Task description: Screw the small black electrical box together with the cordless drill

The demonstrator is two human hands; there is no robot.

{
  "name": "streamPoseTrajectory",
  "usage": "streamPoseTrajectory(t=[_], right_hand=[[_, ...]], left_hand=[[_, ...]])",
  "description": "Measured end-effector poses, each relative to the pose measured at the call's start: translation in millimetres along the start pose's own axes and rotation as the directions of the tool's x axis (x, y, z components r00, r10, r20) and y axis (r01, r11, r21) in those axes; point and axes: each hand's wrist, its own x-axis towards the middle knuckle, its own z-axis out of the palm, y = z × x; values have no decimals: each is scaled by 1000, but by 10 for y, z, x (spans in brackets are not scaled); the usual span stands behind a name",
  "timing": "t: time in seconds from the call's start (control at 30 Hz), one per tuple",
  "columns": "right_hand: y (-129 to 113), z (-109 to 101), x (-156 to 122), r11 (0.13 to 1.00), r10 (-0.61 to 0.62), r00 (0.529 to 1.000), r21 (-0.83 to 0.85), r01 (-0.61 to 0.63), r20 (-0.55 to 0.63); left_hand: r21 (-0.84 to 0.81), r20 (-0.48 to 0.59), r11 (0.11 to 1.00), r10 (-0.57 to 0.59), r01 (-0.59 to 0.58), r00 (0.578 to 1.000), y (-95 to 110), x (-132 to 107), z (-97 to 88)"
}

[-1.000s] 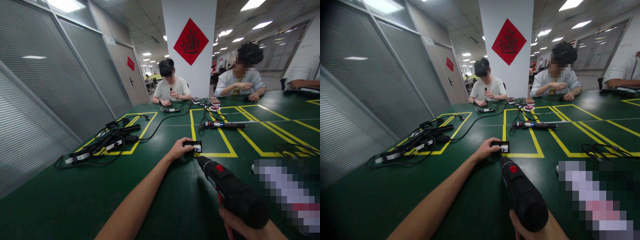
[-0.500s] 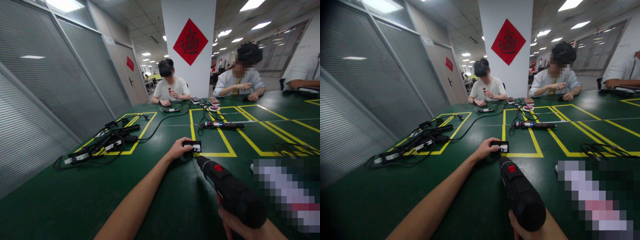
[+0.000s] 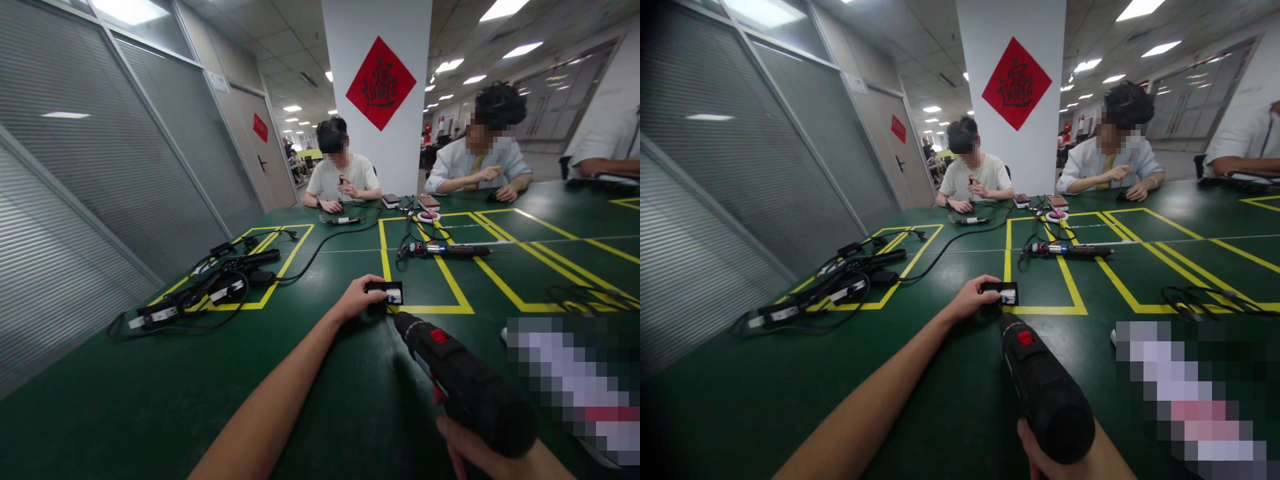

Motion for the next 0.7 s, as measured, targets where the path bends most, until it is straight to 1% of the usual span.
streamPoseTrajectory(t=[0.13,0.23,0.37,0.47,0.6,0.7], right_hand=[[38,23,-26,995,40,999,89,-43,30],[69,53,-42,994,63,997,85,-66,37],[67,47,-41,997,21,999,70,-24,48],[36,16,-51,997,19,998,77,-24,67],[1,-11,-80,986,22,991,159,-44,133],[20,-1,-83,977,72,973,182,-114,221]], left_hand=[[12,5,1000,-1,1,1000,-13,2,-8],[32,8,999,6,-6,1000,-25,8,-17],[26,10,1000,4,-5,1000,-20,10,-20],[2,10,1000,-12,12,1000,-9,7,-15],[-15,18,1000,-14,15,1000,1,-4,-13],[-18,20,1000,-15,16,1000,-3,-7,-16]])
